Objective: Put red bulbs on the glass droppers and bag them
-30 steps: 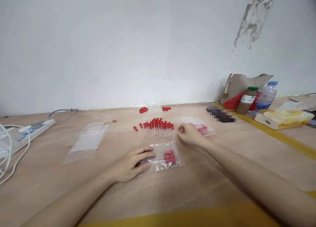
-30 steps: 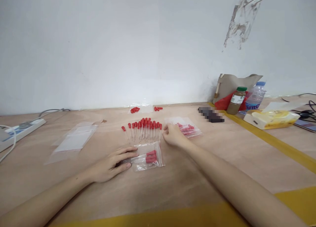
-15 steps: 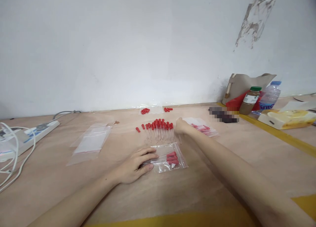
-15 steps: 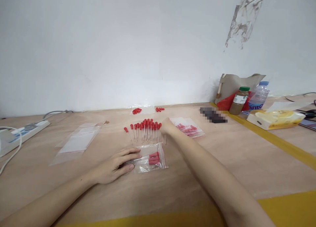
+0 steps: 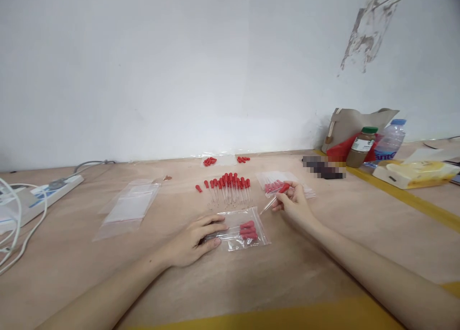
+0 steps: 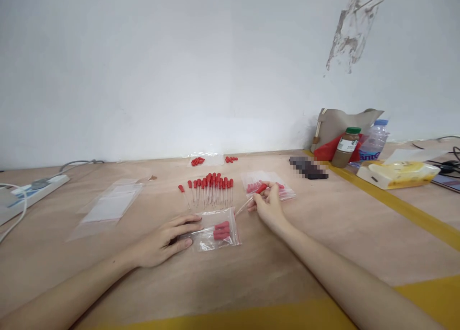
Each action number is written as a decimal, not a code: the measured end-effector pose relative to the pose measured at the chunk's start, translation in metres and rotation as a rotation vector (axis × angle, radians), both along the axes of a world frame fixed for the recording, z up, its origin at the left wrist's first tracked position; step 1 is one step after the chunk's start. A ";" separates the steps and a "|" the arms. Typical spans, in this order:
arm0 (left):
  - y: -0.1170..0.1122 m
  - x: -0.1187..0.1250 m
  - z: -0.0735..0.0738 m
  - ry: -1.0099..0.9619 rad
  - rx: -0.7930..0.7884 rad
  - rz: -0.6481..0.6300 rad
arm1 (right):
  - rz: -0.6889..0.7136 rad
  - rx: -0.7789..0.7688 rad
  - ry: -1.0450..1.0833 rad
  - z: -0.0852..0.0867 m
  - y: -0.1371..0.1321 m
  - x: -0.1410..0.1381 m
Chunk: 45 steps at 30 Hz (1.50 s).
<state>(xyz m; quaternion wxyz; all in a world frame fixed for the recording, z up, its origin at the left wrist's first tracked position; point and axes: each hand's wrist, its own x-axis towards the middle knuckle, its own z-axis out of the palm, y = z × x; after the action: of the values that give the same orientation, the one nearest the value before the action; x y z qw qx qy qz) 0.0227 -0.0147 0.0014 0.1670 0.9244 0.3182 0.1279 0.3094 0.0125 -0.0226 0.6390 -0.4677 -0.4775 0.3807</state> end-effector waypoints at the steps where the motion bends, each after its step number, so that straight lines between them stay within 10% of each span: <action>1: 0.000 0.000 0.000 0.003 0.001 0.000 | 0.012 -0.002 0.011 -0.001 0.000 -0.002; 17: 0.000 -0.001 -0.002 -0.003 0.019 0.005 | 0.127 -0.106 0.063 -0.008 -0.015 -0.004; 28: -0.004 0.002 0.001 -0.028 0.036 0.030 | 0.189 0.035 -0.590 -0.007 -0.012 0.000; 45: -0.004 0.003 0.002 -0.034 0.039 0.018 | 0.212 0.035 -0.646 -0.008 -0.011 -0.008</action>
<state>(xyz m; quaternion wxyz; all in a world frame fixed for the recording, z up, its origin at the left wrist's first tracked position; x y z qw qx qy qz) 0.0256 -0.0189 0.0030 0.1534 0.9222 0.3211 0.1511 0.3014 0.0011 -0.0311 0.4193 -0.5008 -0.7078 0.2690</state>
